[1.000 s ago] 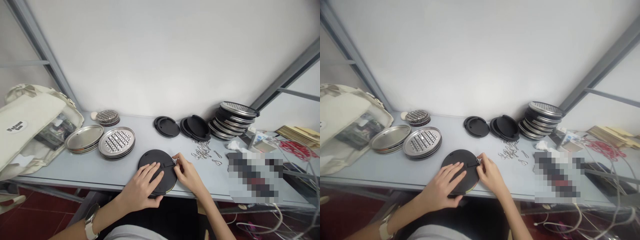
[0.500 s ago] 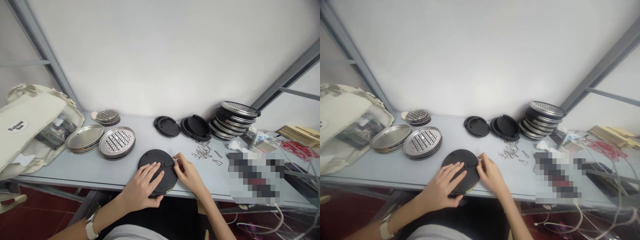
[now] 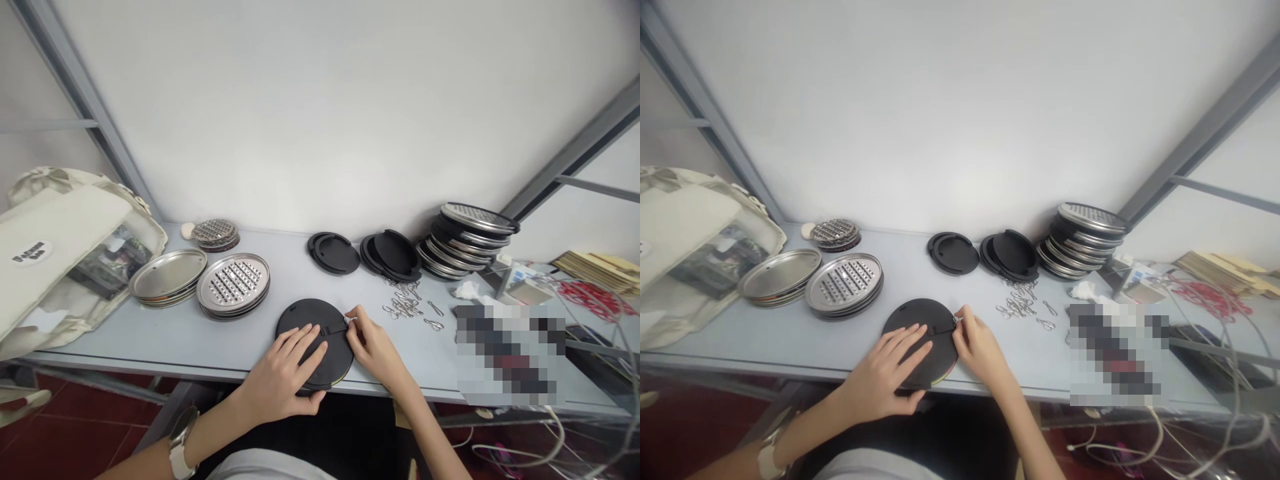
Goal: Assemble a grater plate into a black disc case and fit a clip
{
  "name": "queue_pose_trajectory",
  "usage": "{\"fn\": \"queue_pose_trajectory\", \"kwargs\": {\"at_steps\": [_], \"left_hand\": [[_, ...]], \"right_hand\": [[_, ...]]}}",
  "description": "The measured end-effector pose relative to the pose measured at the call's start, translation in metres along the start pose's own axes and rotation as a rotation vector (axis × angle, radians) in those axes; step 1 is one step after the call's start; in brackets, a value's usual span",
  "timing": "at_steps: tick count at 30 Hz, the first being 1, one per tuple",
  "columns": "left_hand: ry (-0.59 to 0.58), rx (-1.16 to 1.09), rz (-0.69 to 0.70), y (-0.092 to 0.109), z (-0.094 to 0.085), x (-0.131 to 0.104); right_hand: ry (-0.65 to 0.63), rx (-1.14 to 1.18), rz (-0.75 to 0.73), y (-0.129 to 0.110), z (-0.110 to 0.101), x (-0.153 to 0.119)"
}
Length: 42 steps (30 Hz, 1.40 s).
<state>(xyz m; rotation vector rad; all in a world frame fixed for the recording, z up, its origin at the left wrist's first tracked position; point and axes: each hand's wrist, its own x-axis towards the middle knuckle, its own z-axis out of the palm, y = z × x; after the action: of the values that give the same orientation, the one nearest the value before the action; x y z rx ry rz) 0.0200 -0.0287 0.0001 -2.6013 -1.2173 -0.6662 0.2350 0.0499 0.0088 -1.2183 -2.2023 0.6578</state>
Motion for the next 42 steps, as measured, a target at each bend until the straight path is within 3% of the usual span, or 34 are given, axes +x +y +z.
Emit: {"fn": "queue_pose_trajectory", "kwargs": {"at_steps": [28,36,42], "left_hand": [[0.019,-0.008,-0.001,-0.0004,-0.0002,-0.0001],[0.008,0.001,0.002,-0.0009,0.0014,-0.0018],[-0.001,-0.005,-0.003,-0.0011,0.0017,-0.0022]], "right_hand": [[0.068,-0.053,-0.059,0.0004,0.0017,-0.0010],[0.207,-0.001,-0.053,0.0033,0.0040,0.0016],[0.182,-0.009,-0.120,0.0042,0.0037,0.0039]]}}
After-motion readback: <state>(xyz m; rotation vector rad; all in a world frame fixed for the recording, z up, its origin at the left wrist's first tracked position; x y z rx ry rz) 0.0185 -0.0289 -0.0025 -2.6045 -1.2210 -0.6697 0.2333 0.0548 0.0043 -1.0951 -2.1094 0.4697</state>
